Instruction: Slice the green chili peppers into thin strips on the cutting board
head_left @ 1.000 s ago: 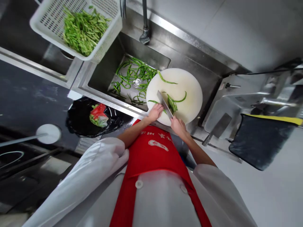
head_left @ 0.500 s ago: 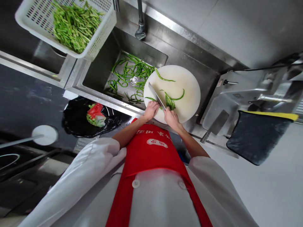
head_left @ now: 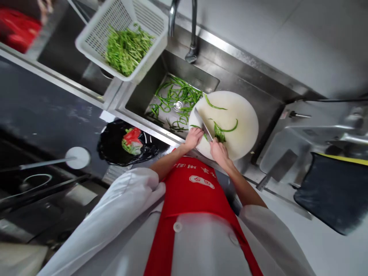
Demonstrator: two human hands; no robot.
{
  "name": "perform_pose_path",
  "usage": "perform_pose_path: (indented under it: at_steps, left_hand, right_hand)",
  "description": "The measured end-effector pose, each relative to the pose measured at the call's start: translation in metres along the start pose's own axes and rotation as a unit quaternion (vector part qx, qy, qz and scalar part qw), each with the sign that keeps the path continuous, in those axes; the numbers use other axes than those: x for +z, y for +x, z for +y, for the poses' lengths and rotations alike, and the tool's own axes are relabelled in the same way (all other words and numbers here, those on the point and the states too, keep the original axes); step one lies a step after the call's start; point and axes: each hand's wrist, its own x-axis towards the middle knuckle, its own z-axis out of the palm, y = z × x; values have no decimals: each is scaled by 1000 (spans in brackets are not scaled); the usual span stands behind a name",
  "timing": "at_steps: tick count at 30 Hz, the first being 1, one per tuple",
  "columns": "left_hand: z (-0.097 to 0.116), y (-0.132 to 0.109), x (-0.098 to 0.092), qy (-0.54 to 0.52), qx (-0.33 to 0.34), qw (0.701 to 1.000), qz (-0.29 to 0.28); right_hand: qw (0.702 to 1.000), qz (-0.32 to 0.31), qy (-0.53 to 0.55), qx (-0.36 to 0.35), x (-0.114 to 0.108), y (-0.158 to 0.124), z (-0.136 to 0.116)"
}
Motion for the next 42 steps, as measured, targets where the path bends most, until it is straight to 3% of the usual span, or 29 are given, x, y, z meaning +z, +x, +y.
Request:
perform_pose_path:
  at_steps: [6, 10, 14, 20, 25, 29, 34, 38, 42]
  left_hand:
    - [-2, -5, -1, 11, 8, 1000, 11]
    - [-13, -3, -9, 16, -39, 998, 41]
    - [-15, -2, -15, 33, -42, 998, 15]
    - [17, -4, -2, 61, -33, 997, -26]
    - [38, 1, 9, 45, 4, 997, -57]
    - [27, 10, 6, 25, 7, 999, -32]
    - [18, 14, 4, 7, 48, 998, -45]
    - [16, 13, 11, 18, 18, 1000, -18]
    - [15, 14, 12, -2, 28, 999, -23]
  right_hand:
    - [1000, 9, -2, -2, 7, 5, 1]
    - [1000, 29, 9, -4, 12, 14, -8]
    - [999, 29, 14, -8, 14, 11, 7]
    - [999, 26, 15, 34, 30, -5, 51]
    - [999, 39, 16, 27, 41, -9, 50]
    - [998, 45, 22, 24, 37, -10, 42]
    - [998, 22, 28, 45, 18, -24, 43]
    - [999, 15, 20, 37, 11, -37, 43]
    - [998, -2, 25, 50, 9, -32, 32]
